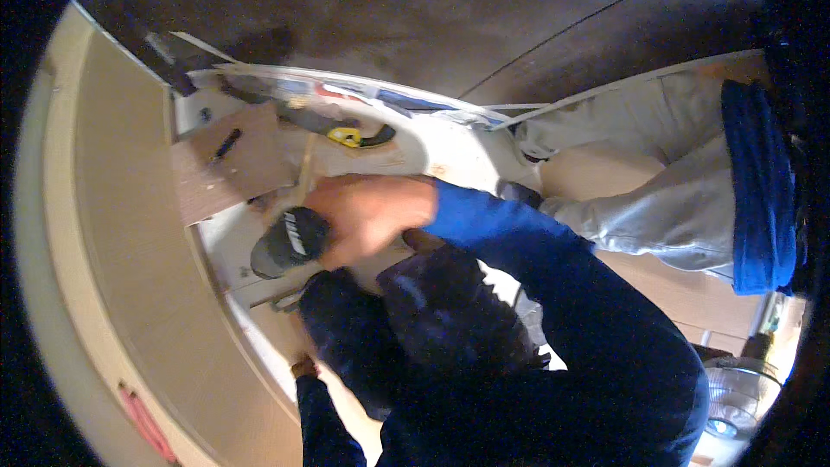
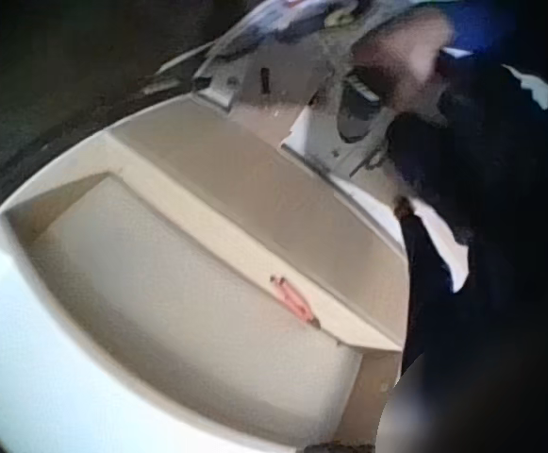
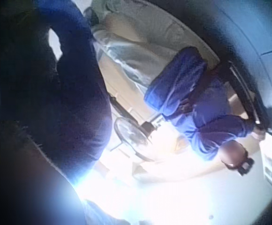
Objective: The person assembles a wooden cabinet using a cordless drill and screws. They position a wooden panel, drill screws into it, and coordinate with two coworkers who assist by holding parts and handing over screws.
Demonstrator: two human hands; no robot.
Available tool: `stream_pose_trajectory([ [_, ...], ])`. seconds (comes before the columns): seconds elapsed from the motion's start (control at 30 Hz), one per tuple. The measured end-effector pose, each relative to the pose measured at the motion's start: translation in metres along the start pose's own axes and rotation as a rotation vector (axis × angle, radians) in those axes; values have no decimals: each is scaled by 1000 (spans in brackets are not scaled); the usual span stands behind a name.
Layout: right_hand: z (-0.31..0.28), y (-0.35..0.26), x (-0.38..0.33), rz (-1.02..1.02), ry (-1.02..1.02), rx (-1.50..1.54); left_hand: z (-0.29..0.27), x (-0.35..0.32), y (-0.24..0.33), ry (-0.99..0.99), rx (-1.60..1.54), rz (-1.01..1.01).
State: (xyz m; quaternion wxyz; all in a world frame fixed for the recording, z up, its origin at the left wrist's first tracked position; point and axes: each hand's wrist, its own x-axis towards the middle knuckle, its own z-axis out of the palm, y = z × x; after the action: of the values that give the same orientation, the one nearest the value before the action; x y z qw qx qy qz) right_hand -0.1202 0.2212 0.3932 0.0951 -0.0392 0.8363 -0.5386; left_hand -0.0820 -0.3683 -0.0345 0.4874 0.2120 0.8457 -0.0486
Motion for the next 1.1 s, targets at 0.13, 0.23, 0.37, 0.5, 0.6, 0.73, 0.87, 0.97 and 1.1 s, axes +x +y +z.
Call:
stream_pose_trajectory([
  [0.13,-11,-53,-37,-60,260,-144,6,2,-6,0,-7,-203],
  [0.23,-29,-49,-51,91,304,-310,-43,11,1,73,44,-105],
  [0.37,-33,-7,-69,312,412,-318,-221,69,57,320,-67,-96],
  [0.5,-13,50,-85,334,585,-149,-370,136,200,514,-1403,331],
  [0.6,10,88,-103,426,698,50,-419,166,280,703,-1722,137],
  [0.73,46,132,-115,629,856,190,-405,166,310,855,-1964,42],
  [0.87,54,153,-128,759,674,252,-363,140,309,787,-1967,-44],
  [0.97,55,157,-131,781,643,119,-332,118,311,689,-2045,-105],
  [1.1,52,156,-143,625,566,192,-322,66,294,529,-1964,-48],
])
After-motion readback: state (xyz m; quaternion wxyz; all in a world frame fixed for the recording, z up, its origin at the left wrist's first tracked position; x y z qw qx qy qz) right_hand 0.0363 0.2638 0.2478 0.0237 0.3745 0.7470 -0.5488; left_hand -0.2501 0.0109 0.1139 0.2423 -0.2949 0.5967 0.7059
